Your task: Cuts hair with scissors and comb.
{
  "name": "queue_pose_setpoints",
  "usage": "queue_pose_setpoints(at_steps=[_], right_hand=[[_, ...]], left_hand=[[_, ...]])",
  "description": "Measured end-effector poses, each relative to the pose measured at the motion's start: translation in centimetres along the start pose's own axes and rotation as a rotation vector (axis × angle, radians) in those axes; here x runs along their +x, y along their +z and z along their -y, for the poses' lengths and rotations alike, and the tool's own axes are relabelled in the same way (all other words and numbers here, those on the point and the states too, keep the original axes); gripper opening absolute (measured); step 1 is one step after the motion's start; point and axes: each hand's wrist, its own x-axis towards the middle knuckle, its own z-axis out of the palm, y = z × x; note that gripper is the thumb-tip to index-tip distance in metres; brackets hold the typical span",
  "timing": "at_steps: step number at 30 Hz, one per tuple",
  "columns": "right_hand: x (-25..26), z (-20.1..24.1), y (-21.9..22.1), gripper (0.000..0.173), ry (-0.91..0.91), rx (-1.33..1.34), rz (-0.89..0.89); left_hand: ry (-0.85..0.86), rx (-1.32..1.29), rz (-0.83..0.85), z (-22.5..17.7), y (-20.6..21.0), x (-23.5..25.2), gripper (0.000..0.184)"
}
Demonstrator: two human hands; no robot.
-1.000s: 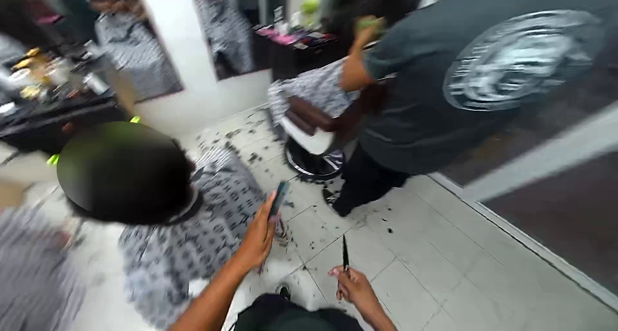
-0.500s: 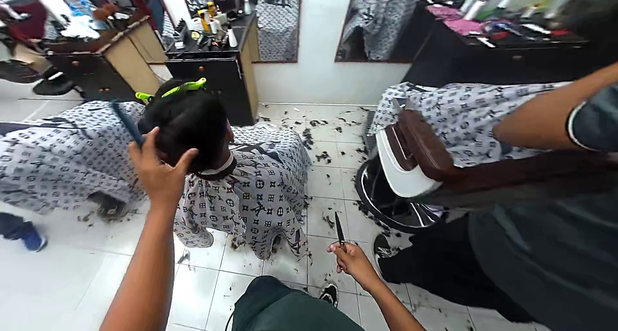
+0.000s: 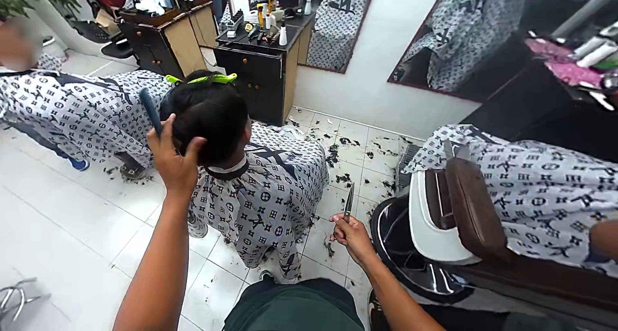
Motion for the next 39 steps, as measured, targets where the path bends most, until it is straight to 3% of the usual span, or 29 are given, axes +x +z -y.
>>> queue_pose_setpoints(at_steps=[2, 5, 7, 9, 11, 13, 18, 23, 26, 28, 30, 33, 35, 39], right_hand=[[2.7, 1.7, 0.8, 0.02, -0.032, 0.012, 0.031], [6.2, 3.9, 1.7, 0.021, -0.054, 0.005, 0.082], [9.0, 5.6, 2.1, 0.02, -0.058, -0.011, 0.134], [12.2, 7.2, 2.6, 0.02, -0.069, -0.048, 0.195], [15.4, 8.5, 3.0, 0.019, -0.056, -0.094, 0.281], [18.2, 9.8, 3.9, 0.018, -0.03, -0.127, 0.379], [22.4, 12.7, 4.8, 0.015, -0.025, -0.226, 0.652], [24.8, 15.3, 4.2, 0.015, -0.04, -0.28, 0.815], [26.3, 16.5, 4.4, 0.015, -0.089, -0.256, 0.867], [27.4, 17.1, 4.8, 0.022, -0.189, -0.256, 0.931], [28.5, 17.8, 5.2, 0.045, -0.33, -0.266, 1.019], [30.1, 20.4, 6.9, 0.062, -0.419, -0.129, 1.171], [31.0, 23.2, 8.5, 0.052, -0.452, -0.095, 1.295], [31.5, 29.4, 12.2, 0.04, -0.56, -0.366, 1.415]], left_hand=[[-0.152, -0.128, -0.155, 1.2, -0.6, -0.6, 0.055], [-0.379, -0.338, -0.301, 2.2, -1.8, -2.5, 0.059], [-0.283, -0.259, -0.287, 1.0, -2.2, -3.8, 0.052], [-0.089, -0.066, -0.235, -1.4, -2.0, -4.6, 0.034], [0.101, 0.164, -0.169, -4.2, -1.4, -4.4, 0.031], [0.187, 0.417, -0.124, -6.9, 0.1, -3.2, 0.027], [0.062, 0.777, -0.093, -9.5, 5.3, -2.5, 0.026], [0.032, 0.845, -0.053, -11.3, 8.0, -3.8, 0.025], [-0.036, 0.841, -0.18, -12.4, 7.3, -3.9, 0.025], [-0.088, 0.899, -0.222, -12.4, 7.0, -3.6, 0.027], [-0.074, 0.934, -0.155, -12.2, 8.0, -3.8, 0.027], [0.045, 0.802, -0.151, -12.6, 10.7, -4.3, 0.024], [0.043, 0.508, -0.115, -13.1, 13.4, -4.6, 0.023], [-0.145, -0.202, -0.03, -13.7, 17.7, -4.0, 0.02]])
